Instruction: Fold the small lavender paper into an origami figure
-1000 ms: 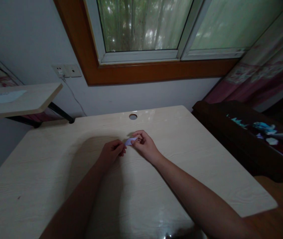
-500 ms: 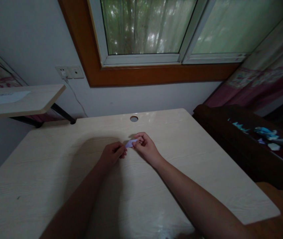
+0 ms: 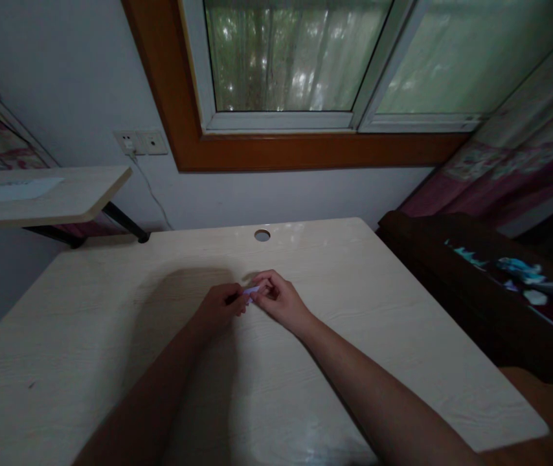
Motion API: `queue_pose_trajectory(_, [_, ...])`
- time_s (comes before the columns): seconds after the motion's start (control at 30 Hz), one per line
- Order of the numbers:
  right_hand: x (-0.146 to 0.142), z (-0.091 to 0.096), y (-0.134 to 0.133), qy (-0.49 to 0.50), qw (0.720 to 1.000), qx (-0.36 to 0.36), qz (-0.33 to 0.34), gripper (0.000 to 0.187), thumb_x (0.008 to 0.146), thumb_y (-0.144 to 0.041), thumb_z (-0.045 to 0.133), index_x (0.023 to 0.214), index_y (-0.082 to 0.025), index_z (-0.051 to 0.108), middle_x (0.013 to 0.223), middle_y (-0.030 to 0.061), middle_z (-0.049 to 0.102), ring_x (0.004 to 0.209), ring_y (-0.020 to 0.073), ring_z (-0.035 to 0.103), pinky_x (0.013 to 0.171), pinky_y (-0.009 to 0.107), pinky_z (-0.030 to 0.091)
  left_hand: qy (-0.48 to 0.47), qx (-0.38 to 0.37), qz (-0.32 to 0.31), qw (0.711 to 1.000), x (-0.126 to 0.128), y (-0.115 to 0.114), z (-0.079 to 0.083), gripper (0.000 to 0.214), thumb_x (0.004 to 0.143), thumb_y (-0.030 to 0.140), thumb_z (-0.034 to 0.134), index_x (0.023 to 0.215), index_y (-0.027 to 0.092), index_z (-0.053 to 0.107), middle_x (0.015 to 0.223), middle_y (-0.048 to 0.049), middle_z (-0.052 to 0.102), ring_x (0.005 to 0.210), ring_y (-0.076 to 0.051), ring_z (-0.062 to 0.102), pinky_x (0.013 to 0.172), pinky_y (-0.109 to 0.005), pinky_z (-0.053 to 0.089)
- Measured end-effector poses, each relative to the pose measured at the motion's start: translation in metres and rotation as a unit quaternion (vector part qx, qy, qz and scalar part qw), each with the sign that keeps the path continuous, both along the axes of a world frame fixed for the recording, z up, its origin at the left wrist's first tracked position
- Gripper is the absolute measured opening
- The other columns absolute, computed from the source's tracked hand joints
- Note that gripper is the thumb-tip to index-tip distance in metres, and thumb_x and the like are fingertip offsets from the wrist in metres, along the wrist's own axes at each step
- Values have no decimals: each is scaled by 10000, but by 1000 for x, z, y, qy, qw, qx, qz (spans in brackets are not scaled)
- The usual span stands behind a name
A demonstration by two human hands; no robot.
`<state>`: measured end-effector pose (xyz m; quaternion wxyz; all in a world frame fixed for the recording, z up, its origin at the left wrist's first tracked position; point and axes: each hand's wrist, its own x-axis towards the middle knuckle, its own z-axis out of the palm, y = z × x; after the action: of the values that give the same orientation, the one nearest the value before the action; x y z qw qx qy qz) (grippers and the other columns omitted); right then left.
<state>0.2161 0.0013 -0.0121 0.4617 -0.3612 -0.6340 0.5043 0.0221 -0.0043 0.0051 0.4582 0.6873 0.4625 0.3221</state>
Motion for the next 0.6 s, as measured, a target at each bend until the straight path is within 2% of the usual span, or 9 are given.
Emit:
queue_pose_trajectory(0.33, [1, 1, -2, -30, 999, 25, 10, 231, 878, -358, 647, 1059, -227, 589, 785, 2, 634, 699, 140, 590, 655, 269, 454, -13, -18, -26, 999, -1, -2, 6, 383, 885, 433, 540, 639, 149, 614, 584, 3, 562, 572, -129, 512, 582, -240, 375])
queue_pose_trajectory(0.6, [1, -2, 1, -11, 1000, 14, -12, 258, 881, -375, 644, 1087, -234, 579, 794, 6, 642, 733, 158, 618, 693, 289, 479, -34, -32, -28, 999, 1, -1, 4, 439, 935, 484, 463, 714, 146, 638, 656, -28, 633, 601, -145, 573, 626, -252, 435])
